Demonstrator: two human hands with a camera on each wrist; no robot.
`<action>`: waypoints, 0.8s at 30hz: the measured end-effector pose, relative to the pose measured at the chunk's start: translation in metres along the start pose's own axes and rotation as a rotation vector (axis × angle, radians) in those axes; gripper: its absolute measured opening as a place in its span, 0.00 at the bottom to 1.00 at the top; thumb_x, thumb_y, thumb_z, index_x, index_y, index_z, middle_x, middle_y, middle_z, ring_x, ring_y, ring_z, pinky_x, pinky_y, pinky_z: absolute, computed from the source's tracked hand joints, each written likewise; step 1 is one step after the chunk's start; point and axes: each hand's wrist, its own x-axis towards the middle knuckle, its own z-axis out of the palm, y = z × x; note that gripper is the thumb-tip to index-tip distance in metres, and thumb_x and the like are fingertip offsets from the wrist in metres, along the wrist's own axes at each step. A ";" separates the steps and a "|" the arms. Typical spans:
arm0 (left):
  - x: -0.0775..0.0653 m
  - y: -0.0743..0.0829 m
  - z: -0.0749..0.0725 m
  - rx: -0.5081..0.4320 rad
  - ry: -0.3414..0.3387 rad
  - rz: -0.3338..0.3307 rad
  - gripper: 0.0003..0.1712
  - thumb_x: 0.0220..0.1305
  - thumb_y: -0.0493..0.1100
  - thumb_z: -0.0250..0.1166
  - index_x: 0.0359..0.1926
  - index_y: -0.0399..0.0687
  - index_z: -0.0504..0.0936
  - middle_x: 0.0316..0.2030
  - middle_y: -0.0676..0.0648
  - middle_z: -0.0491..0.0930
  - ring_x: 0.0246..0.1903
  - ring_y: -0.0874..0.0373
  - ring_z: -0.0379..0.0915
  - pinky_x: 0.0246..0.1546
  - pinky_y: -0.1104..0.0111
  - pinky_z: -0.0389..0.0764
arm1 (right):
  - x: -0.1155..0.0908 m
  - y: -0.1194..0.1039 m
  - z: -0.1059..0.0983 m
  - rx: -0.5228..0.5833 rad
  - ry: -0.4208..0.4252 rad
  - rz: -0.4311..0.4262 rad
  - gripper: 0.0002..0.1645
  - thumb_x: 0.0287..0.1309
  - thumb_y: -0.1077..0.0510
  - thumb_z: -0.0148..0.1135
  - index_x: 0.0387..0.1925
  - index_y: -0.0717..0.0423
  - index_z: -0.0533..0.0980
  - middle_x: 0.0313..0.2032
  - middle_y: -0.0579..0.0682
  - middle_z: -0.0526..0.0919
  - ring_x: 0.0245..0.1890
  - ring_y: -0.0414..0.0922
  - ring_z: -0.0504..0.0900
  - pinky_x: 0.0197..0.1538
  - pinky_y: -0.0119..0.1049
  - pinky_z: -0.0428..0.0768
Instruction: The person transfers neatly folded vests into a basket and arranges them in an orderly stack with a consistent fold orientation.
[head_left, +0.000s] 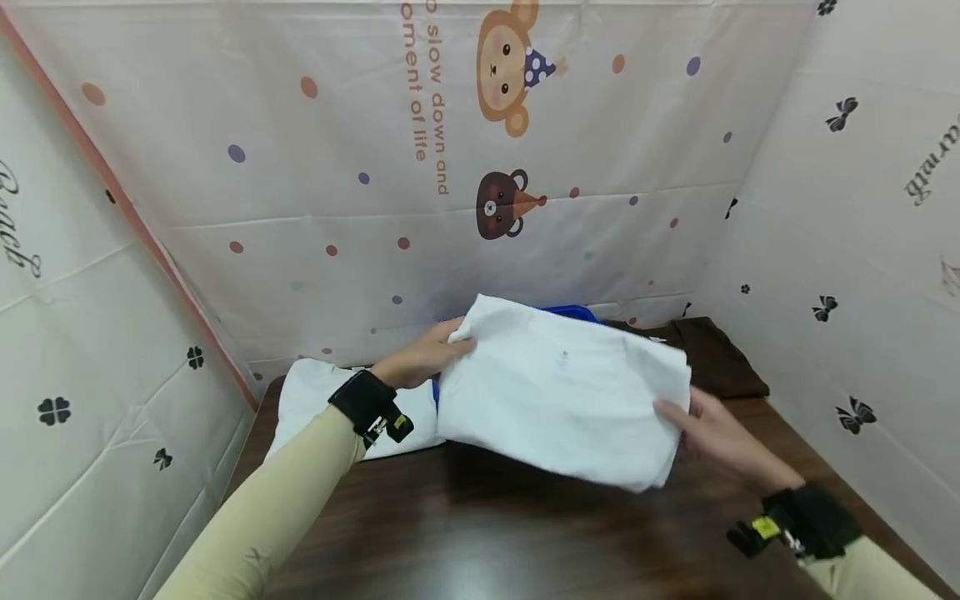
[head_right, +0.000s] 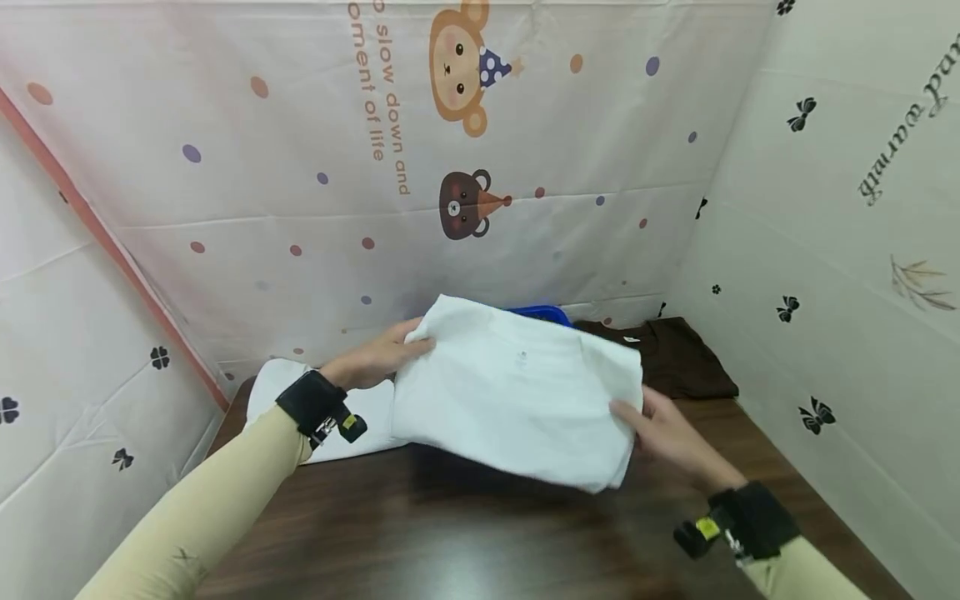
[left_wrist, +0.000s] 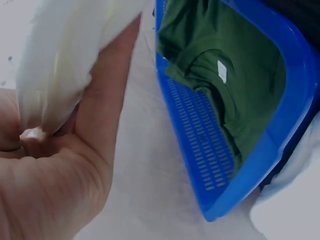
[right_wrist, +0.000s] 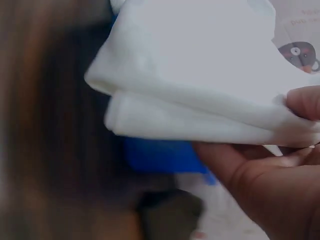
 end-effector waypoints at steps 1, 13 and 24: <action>0.001 -0.001 -0.001 -0.032 0.009 -0.009 0.26 0.83 0.42 0.48 0.76 0.47 0.61 0.54 0.38 0.74 0.44 0.49 0.78 0.42 0.58 0.83 | 0.006 -0.008 -0.004 -0.046 0.021 -0.034 0.39 0.80 0.47 0.48 0.79 0.61 0.48 0.62 0.66 0.71 0.52 0.56 0.83 0.47 0.56 0.86; 0.014 -0.035 -0.016 -0.292 0.125 -0.152 0.29 0.84 0.44 0.46 0.80 0.53 0.54 0.49 0.43 0.77 0.37 0.55 0.81 0.34 0.62 0.84 | 0.088 -0.087 -0.022 -0.449 0.106 -0.218 0.32 0.80 0.52 0.50 0.78 0.52 0.59 0.60 0.65 0.73 0.45 0.58 0.81 0.40 0.49 0.85; 0.017 -0.039 -0.025 -0.185 0.202 -0.175 0.43 0.75 0.35 0.59 0.81 0.44 0.45 0.66 0.35 0.67 0.53 0.46 0.76 0.48 0.54 0.83 | 0.138 -0.114 -0.007 -0.516 0.088 -0.198 0.28 0.81 0.53 0.47 0.76 0.53 0.64 0.55 0.64 0.76 0.41 0.55 0.80 0.36 0.46 0.83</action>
